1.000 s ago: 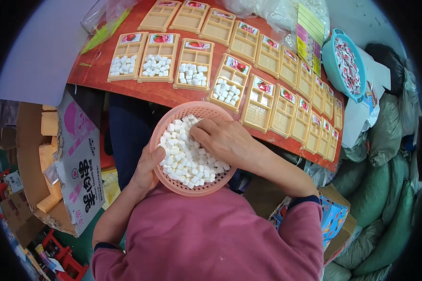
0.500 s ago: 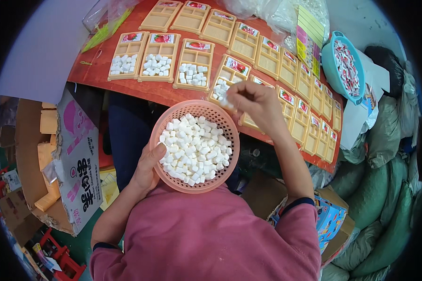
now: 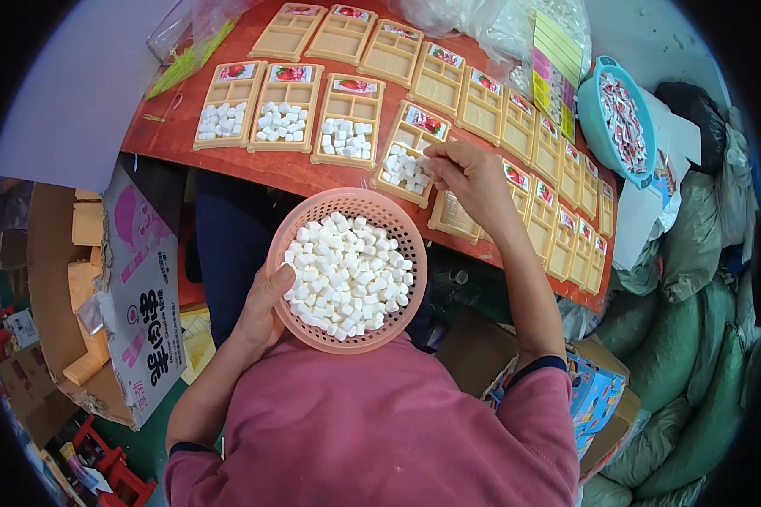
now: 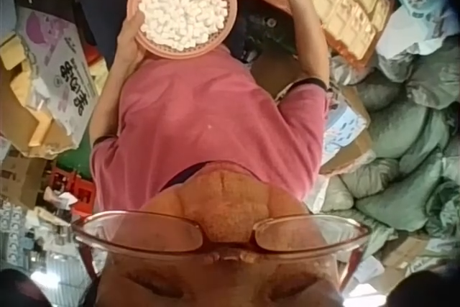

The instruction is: Packaging small white items into individual compartments of plastic trays.

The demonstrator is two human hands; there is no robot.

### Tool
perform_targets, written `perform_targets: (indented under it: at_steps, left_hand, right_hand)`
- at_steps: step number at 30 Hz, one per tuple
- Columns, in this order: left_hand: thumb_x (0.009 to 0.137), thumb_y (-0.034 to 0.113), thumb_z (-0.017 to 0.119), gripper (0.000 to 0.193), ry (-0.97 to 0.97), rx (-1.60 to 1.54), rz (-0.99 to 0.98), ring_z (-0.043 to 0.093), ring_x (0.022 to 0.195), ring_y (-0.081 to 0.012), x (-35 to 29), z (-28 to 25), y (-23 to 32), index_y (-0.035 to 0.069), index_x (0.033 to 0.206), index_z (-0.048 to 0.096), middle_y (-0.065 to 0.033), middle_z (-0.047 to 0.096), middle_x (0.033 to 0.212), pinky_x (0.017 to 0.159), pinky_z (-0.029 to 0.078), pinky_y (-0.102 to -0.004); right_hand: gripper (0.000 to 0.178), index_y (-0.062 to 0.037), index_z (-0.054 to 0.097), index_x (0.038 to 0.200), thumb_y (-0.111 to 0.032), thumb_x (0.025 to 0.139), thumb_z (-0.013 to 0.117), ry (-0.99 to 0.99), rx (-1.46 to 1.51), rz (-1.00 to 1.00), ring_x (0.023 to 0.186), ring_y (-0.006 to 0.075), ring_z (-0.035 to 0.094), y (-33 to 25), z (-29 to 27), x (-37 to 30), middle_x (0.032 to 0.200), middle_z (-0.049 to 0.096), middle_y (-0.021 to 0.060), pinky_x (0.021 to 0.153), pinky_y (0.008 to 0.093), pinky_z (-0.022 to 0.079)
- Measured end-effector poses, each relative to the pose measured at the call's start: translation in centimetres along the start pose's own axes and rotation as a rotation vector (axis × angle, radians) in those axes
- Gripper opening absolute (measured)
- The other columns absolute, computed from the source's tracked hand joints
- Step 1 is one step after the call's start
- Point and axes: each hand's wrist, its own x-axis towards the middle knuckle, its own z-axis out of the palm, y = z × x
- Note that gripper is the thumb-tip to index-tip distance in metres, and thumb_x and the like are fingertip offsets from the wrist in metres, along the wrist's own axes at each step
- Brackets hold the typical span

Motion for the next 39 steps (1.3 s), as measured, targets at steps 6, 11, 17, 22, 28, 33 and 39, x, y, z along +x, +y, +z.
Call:
perform_targets:
  at_steps: [6, 11, 17, 22, 28, 33, 39]
  left_hand:
    - [0.088, 0.028, 0.052, 0.053, -0.012, 0.0, -0.035, 0.051, 0.112, -0.0223, -0.3, -0.6, -0.4, 0.001, 0.131, 0.037, -0.0136, 0.05, 0.125, 0.095, 0.041, -0.0364]
    - [0.089, 0.027, 0.047, 0.057, 0.021, -0.189, -0.111, 0.049, 0.114, -0.0269, -0.7, -0.6, -1.1, -0.001, 0.134, 0.028, -0.0178, 0.046, 0.126, 0.096, 0.042, -0.0389]
    - [0.088, 0.026, 0.049, 0.055, 0.095, -0.108, -0.067, 0.05, 0.114, -0.0262, -0.8, -0.3, -1.0, -0.002, 0.132, 0.032, -0.0172, 0.047, 0.126, 0.097, 0.041, -0.0384]
    - [0.086, 0.028, 0.054, 0.058, 0.027, -0.093, -0.068, 0.051, 0.112, -0.0232, -0.5, -0.2, -0.4, -0.002, 0.131, 0.034, -0.0151, 0.049, 0.124, 0.096, 0.041, -0.0352]
    - [0.087, 0.03, 0.054, 0.06, -0.141, -0.05, -0.013, 0.05, 0.112, -0.0188, 1.3, 1.4, 0.3, -0.001, 0.133, 0.032, -0.0114, 0.049, 0.124, 0.095, 0.041, -0.0319]
    - [0.092, 0.038, 0.047, 0.054, -0.283, -0.051, -0.019, 0.049, 0.111, -0.0178, 3.0, 3.4, 0.5, 0.003, 0.131, 0.034, -0.0098, 0.048, 0.124, 0.093, 0.042, -0.0322]
    - [0.093, 0.041, 0.042, 0.055, -0.27, -0.158, -0.114, 0.05, 0.111, -0.0201, 3.2, 4.2, 0.4, 0.003, 0.132, 0.034, -0.0108, 0.048, 0.123, 0.093, 0.043, -0.0339]
  right_hand:
    - [0.017, -0.0031, 0.063, 0.094, -0.009, 0.078, 0.058, -0.417, -0.198, -0.53, 0.08, 0.0294, 0.063, -10.5, -1.4, -2.2, 0.089, 0.063, 0.0148, 0.07, 0.0348, 0.05]
    - [0.009, -0.0069, 0.06, 0.077, -0.011, 0.073, 0.054, -0.909, -0.07, -0.857, 0.068, 0.0199, 0.06, -18.5, -6.4, -4.9, 0.072, 0.059, 0.005, 0.046, 0.0332, 0.044]
    - [0.013, -0.0108, 0.06, 0.083, -0.02, 0.075, 0.058, -0.634, -0.246, -0.633, 0.069, 0.0141, 0.055, -17.9, -10.2, -9.9, 0.078, 0.059, 0.0024, 0.049, 0.0286, 0.04]
    - [0.018, -0.0141, 0.059, 0.089, -0.027, 0.076, 0.061, -0.429, -0.376, -0.432, 0.069, 0.0093, 0.05, -19.7, -10.5, -11.4, 0.083, 0.058, 0.0002, 0.052, 0.0248, 0.037]
    - [0.026, -0.0029, 0.058, 0.096, -0.022, 0.08, 0.062, -0.385, -0.131, -0.501, 0.084, 0.0279, 0.061, -11.3, -3.1, -5.5, 0.096, 0.059, 0.0137, 0.068, 0.0339, 0.049]
    - [0.039, -0.0062, 0.055, 0.103, -0.035, 0.078, 0.061, -0.23, -0.162, -0.777, 0.1, 0.0289, 0.055, -7.1, 2.7, -5.4, 0.111, 0.055, 0.0126, 0.08, 0.0392, 0.045]
    - [0.038, -0.0131, 0.053, 0.103, -0.042, 0.079, 0.057, -0.365, -0.332, -0.745, 0.094, 0.0273, 0.054, -6.0, 2.5, -6.0, 0.103, 0.052, 0.0097, 0.077, 0.0395, 0.045]
